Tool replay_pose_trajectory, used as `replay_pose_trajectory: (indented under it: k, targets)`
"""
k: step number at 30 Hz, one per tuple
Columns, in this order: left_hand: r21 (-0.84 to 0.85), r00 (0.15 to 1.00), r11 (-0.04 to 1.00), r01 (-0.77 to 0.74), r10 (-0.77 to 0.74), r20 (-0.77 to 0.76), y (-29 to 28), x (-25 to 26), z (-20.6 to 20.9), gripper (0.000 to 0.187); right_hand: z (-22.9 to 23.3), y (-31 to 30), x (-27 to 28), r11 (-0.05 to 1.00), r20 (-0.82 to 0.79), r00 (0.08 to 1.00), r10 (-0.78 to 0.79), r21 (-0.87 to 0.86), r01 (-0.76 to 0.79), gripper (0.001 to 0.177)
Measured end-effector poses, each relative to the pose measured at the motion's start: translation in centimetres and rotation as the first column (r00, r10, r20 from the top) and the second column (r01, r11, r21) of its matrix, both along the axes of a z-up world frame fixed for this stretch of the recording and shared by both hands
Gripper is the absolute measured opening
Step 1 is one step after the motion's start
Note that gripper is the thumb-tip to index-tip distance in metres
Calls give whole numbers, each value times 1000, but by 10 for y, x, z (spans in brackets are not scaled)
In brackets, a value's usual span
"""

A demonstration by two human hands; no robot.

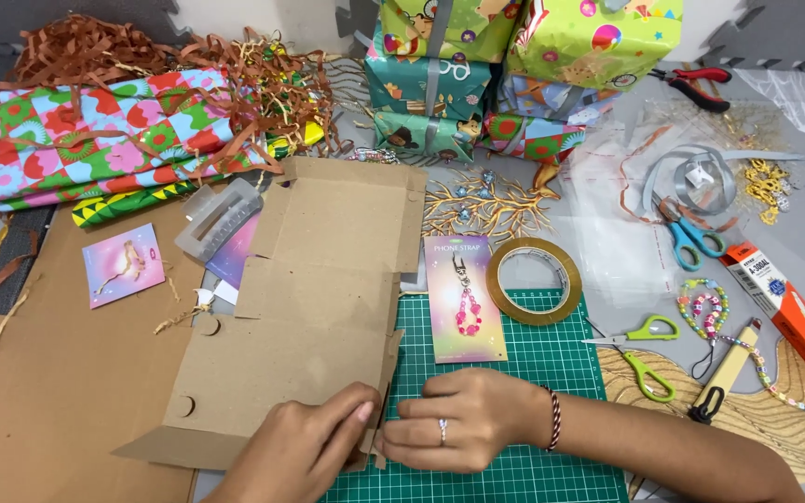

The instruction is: Folding a small cardboard box, filling it with shredded paper, placing a jewelry item inside, and wrapping it with patterned paper.

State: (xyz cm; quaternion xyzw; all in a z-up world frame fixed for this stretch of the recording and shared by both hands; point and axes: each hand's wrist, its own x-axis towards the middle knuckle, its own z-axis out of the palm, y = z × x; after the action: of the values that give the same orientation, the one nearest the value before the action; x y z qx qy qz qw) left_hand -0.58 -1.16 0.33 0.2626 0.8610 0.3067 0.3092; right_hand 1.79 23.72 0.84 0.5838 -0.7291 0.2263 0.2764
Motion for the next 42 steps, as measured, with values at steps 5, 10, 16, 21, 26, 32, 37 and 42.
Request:
replay_pose_trajectory:
  k: [5,10,16,21,26,32,37,42]
  targets:
    - [51,945,993,106,-117,307,-7,-7,30,24,15,-5,2,997,50,995,-80,-17,81,12]
    - [301,870,934,192,-304,389,-12,-10,27,40,30,-14,4,982,107,977,-187,47,183,16]
    - [35,934,996,83,-90,346,-14,-29,38,26,49,24,-19,940,171,925,-340,77,332,19]
    - [-132,996,987,-86,86,-2,17,-52,67,31,18,52,-49,782,196,773,-603,336,525,29]
    - [-172,981,981,-94,61,-186,55,-71,33,41,3,38,-48,866,92,867,-490,165,472,24]
    - [-277,999,960,-37,26,-42,89,-103,28,66,6,25,-27,964,7,976,-219,154,215,17]
    - [-251,988,965,-71,104,117,85,-111,30,26,0,28,-25,980,-35,985,-169,104,172,3]
    - [-28,918,973,-227,224,328,67,-109,27,13,1,28,-24,988,-121,984,-132,70,141,6]
